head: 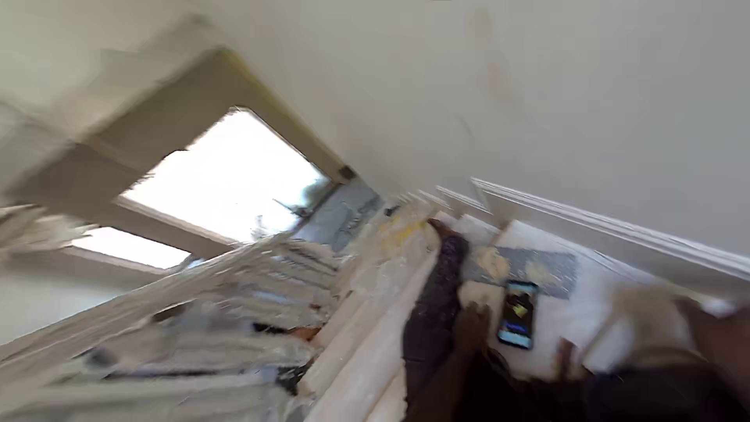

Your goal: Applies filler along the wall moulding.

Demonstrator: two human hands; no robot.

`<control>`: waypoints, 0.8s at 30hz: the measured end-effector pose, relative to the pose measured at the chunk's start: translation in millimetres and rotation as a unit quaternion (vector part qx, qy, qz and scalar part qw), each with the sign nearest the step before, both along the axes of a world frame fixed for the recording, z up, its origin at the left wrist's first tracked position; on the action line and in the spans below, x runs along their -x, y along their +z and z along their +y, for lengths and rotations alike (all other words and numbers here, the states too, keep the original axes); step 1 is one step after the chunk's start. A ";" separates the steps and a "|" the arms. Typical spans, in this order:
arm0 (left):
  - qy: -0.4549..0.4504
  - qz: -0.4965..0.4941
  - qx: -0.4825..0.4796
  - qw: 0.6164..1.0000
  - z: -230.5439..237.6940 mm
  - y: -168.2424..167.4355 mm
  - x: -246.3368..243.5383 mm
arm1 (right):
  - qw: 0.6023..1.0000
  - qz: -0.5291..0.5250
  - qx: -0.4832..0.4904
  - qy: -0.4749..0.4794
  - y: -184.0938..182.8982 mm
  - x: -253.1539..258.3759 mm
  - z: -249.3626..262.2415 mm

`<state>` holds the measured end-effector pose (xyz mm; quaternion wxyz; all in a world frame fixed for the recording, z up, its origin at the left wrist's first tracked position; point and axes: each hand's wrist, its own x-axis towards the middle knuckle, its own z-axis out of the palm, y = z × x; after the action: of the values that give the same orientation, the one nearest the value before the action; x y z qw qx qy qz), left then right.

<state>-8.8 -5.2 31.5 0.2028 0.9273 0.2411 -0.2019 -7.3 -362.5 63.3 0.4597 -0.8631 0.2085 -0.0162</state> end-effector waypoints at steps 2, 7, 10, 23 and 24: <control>-0.001 -0.019 0.006 1.000 0.2 -5.3 2.9 | 0.992 -0.020 -0.076 -0.102 -13.5 -1.5 1.9; -0.022 -0.050 0.003 0.998 6.2 -28.3 -0.5 | 0.920 -0.124 -0.142 -0.343 -17.4 -17.8 -53.6; -0.039 -0.043 0.007 0.998 7.2 -38.2 -2.9 | 0.908 -0.083 -0.057 -0.406 -18.5 -20.1 -87.9; 0.012 -0.027 0.063 0.998 -6.8 -26.8 1.1 | 0.983 -0.034 0.044 -0.176 -17.3 -18.1 -24.7; 0.012 -0.026 0.068 0.997 -6.0 -27.4 1.2 | 0.975 -0.065 0.026 -0.210 -17.5 -15.9 -34.8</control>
<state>-9.9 -11.2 4.1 0.2742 0.9135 0.2324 -0.1907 8.6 -397.4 45.8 0.4357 -0.8090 0.3542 -0.1740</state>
